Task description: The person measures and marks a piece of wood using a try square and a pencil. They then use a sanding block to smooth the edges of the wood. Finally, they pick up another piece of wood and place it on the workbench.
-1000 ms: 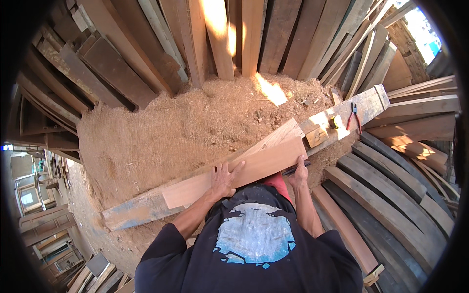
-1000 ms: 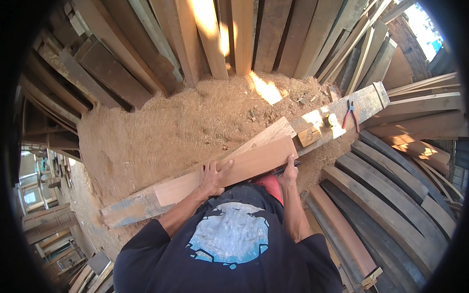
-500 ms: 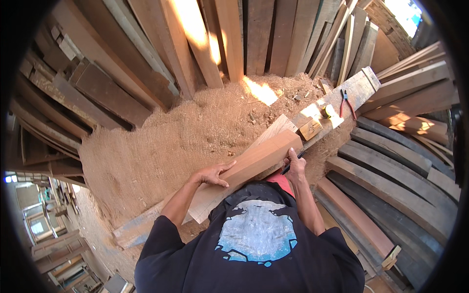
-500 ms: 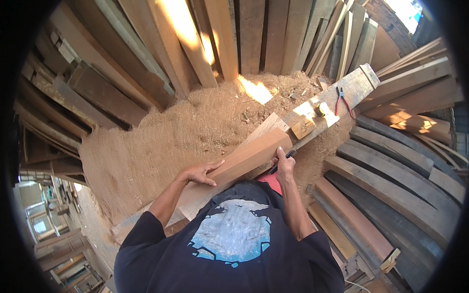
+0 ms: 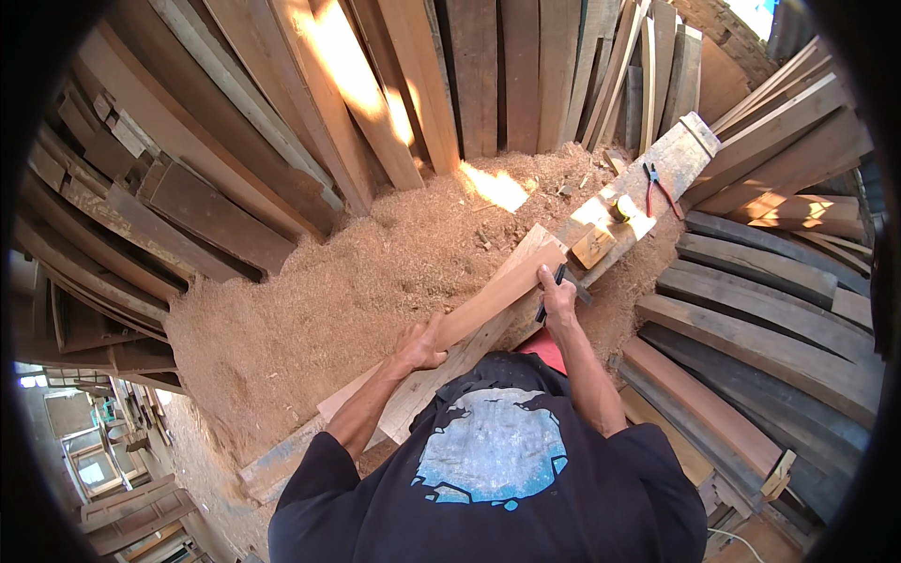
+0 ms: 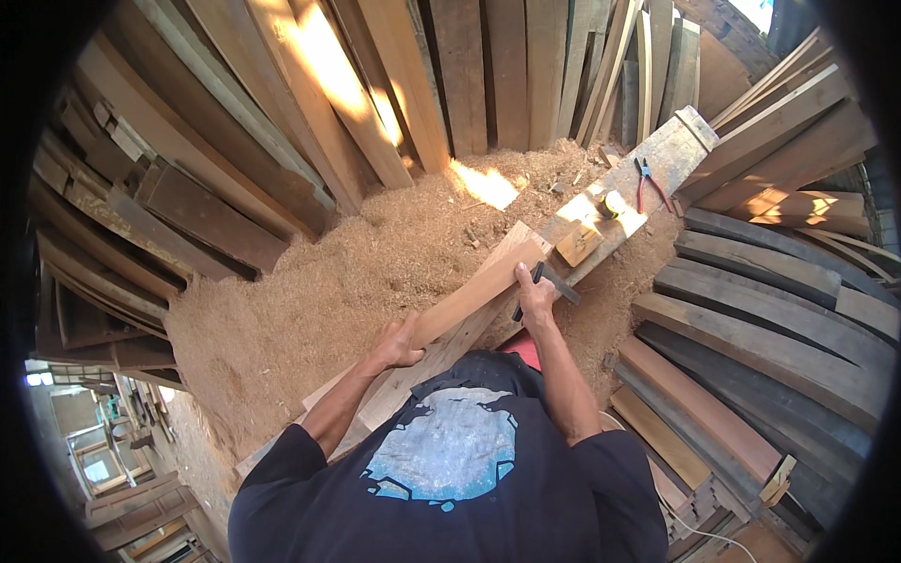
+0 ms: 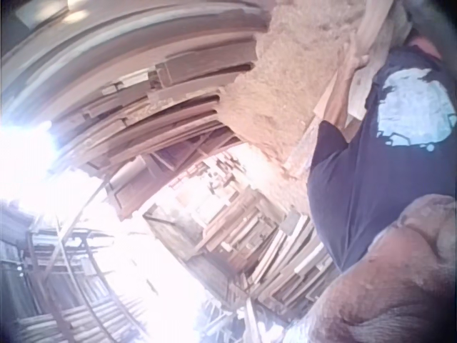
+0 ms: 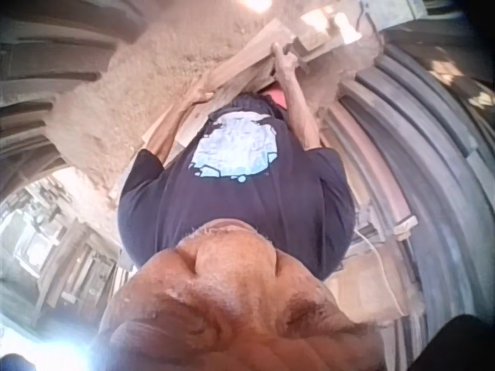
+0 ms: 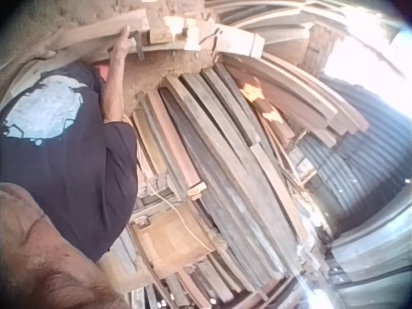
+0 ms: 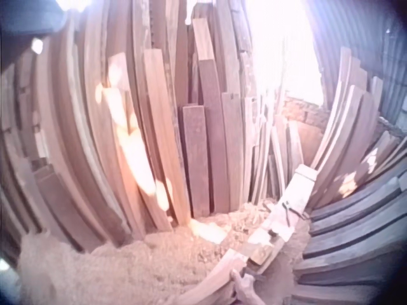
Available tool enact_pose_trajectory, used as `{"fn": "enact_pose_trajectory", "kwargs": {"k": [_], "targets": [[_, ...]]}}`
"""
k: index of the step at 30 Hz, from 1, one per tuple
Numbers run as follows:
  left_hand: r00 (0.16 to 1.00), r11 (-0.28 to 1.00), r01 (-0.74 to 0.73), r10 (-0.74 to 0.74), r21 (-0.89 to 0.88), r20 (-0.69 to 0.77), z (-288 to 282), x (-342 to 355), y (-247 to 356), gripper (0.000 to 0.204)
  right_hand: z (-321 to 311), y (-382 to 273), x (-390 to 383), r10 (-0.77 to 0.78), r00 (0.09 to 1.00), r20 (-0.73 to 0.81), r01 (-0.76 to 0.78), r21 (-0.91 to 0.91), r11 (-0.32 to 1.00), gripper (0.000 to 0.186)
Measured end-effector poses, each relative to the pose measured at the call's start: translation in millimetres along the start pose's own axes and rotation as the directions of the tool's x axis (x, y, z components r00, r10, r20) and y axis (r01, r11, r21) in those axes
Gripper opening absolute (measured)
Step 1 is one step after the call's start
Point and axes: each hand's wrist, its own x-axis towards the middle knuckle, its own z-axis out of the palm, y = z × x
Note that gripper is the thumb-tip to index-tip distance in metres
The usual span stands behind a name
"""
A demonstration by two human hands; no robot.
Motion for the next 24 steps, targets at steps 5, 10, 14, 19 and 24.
{"fn": "enact_pose_trajectory", "kwargs": {"k": [5, 10, 14, 19, 24], "targets": [[0.985, 0.982, -0.150, 0.159, -0.119, 0.073, 10.6, -3.6, -16.7, 0.095, -11.0, 1.3, -13.8, -0.043, 0.999, 0.021, 0.044, -0.087, 0.995, 0.036], [0.970, 0.948, -0.200, 0.228, -0.249, 0.086, 31.2, 3.4, -32.1, 0.106, -28.2, 1.3, -25.3, 0.057, 0.998, -0.020, -0.058, -0.064, 0.996, 0.037], [0.971, 0.907, -0.231, 0.239, -0.351, -0.022, 47.0, 24.9, -57.1, 0.103, -54.8, 30.6, -17.4, 0.000, 0.991, -0.137, -0.030, -0.219, 0.975, 0.035], [0.955, 0.725, -0.133, 0.277, -0.676, 0.109, 47.7, 59.3, -80.2, 0.100, -95.1, 41.7, -14.0, 0.009, 0.945, -0.327, -0.078, -0.197, 0.977, 0.034], [0.915, 0.572, 0.075, 0.287, -0.817, 0.285, 56.4, 76.7, -92.7, 0.095, -148.9, 16.8, -28.5, 0.034, 0.896, -0.443, -0.046, -0.016, 0.999, 0.033]]}}
